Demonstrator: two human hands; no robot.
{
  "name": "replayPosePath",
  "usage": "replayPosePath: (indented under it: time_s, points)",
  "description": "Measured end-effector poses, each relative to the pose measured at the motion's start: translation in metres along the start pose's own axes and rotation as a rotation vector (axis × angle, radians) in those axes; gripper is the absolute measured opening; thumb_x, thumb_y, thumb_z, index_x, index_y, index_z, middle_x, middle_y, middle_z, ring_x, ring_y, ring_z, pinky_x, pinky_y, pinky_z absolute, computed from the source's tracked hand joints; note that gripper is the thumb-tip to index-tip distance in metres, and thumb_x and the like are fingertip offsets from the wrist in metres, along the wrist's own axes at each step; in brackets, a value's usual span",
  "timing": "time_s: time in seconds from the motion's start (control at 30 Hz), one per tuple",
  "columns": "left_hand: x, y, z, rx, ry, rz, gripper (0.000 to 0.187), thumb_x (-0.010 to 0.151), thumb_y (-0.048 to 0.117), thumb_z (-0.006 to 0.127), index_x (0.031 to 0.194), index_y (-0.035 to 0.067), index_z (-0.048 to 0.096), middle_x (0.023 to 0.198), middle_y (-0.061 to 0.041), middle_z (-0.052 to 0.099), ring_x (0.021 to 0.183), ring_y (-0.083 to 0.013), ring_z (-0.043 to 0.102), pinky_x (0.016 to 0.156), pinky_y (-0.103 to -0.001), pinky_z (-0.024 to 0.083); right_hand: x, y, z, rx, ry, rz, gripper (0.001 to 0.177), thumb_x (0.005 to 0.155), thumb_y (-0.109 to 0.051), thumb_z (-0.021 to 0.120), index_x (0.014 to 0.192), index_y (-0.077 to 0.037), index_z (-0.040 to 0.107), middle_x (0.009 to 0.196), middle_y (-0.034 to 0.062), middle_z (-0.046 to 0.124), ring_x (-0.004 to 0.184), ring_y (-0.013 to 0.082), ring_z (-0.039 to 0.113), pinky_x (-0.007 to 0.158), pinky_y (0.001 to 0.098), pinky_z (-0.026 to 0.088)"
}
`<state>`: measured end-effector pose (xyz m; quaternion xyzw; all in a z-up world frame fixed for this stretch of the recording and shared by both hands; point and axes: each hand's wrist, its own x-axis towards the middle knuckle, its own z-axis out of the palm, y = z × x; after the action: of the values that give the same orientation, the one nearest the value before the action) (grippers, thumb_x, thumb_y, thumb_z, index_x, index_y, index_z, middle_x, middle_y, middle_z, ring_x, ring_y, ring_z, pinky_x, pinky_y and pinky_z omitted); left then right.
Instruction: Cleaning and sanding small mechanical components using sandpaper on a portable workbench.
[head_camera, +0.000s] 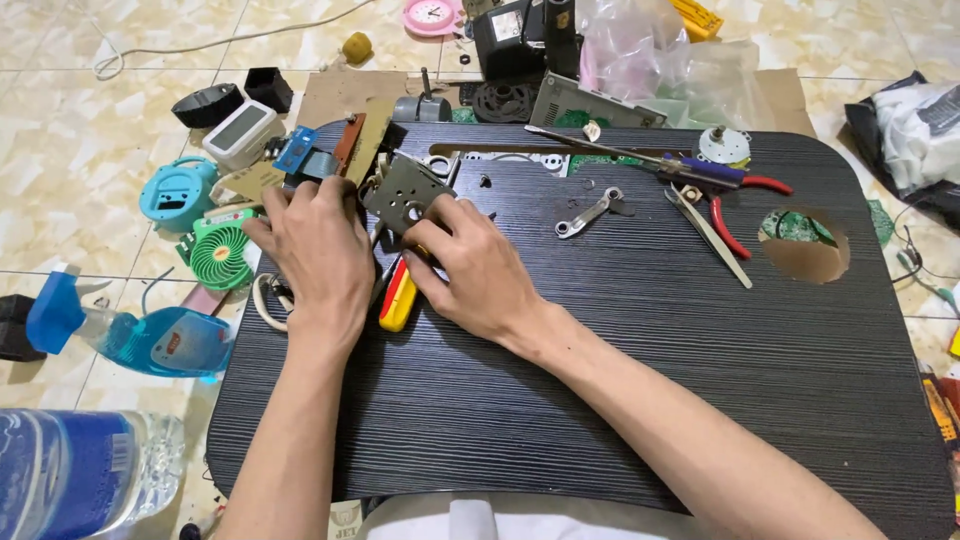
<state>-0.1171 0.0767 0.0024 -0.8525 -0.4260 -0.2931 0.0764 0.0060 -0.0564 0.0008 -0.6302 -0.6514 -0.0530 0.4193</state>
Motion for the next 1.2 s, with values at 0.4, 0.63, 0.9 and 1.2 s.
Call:
replayPosePath:
  time_s: [0.4, 0.63, 0.9, 1.2]
  points:
    - [0.007, 0.039, -0.044, -0.372, 0.288, 0.085, 0.02, 0.103, -0.009, 0.054, 0.12, 0.0, 0.06, 0.106, -0.014, 0.051, 0.097, -0.0372, 0.067, 0.082, -0.049, 0.06, 0.001, -0.004, -0.007, 0.074, 0.034, -0.001, 0.008, 0.095, -0.015, 0.066, 0.101, -0.011, 0.067, 0.093, 0.0086, 0.058, 0.088, 0.033, 0.065, 0.077, 0.0447, 0.057]
    - [0.013, 0.068, -0.007, -0.431, 0.46, 0.445, 0.026, 0.096, -0.007, 0.065, 0.113, 0.011, 0.072, 0.102, -0.008, 0.059, 0.093, -0.0299, 0.066, 0.081, -0.04, 0.053, -0.009, 0.022, -0.034, 0.128, 0.228, 0.136, 0.022, 0.091, -0.003, 0.067, 0.112, -0.006, 0.066, 0.094, 0.0153, 0.066, 0.09, 0.0374, 0.07, 0.078, 0.0461, 0.059]
    - [-0.008, 0.133, -0.006, -0.569, 0.294, 0.661, 0.021, 0.098, 0.014, 0.068, 0.116, 0.024, 0.071, 0.097, 0.005, 0.069, 0.098, -0.0168, 0.068, 0.093, -0.036, 0.048, -0.033, 0.045, -0.084, 0.23, 0.374, 0.396, 0.02, 0.105, -0.004, 0.056, 0.121, -0.006, 0.066, 0.101, 0.0243, 0.073, 0.101, 0.0397, 0.075, 0.08, 0.0488, 0.061]
    - [-0.02, 0.141, -0.026, -1.03, -0.107, -0.109, 0.042, 0.095, 0.017, 0.064, 0.127, -0.009, 0.053, 0.109, -0.034, 0.063, 0.101, -0.0523, 0.067, 0.082, -0.054, 0.058, -0.028, 0.066, -0.072, 0.593, 0.333, 0.635, 0.031, 0.084, -0.003, 0.069, 0.113, -0.012, 0.072, 0.091, 0.0061, 0.073, 0.072, 0.0087, 0.065, 0.063, 0.0263, 0.057]
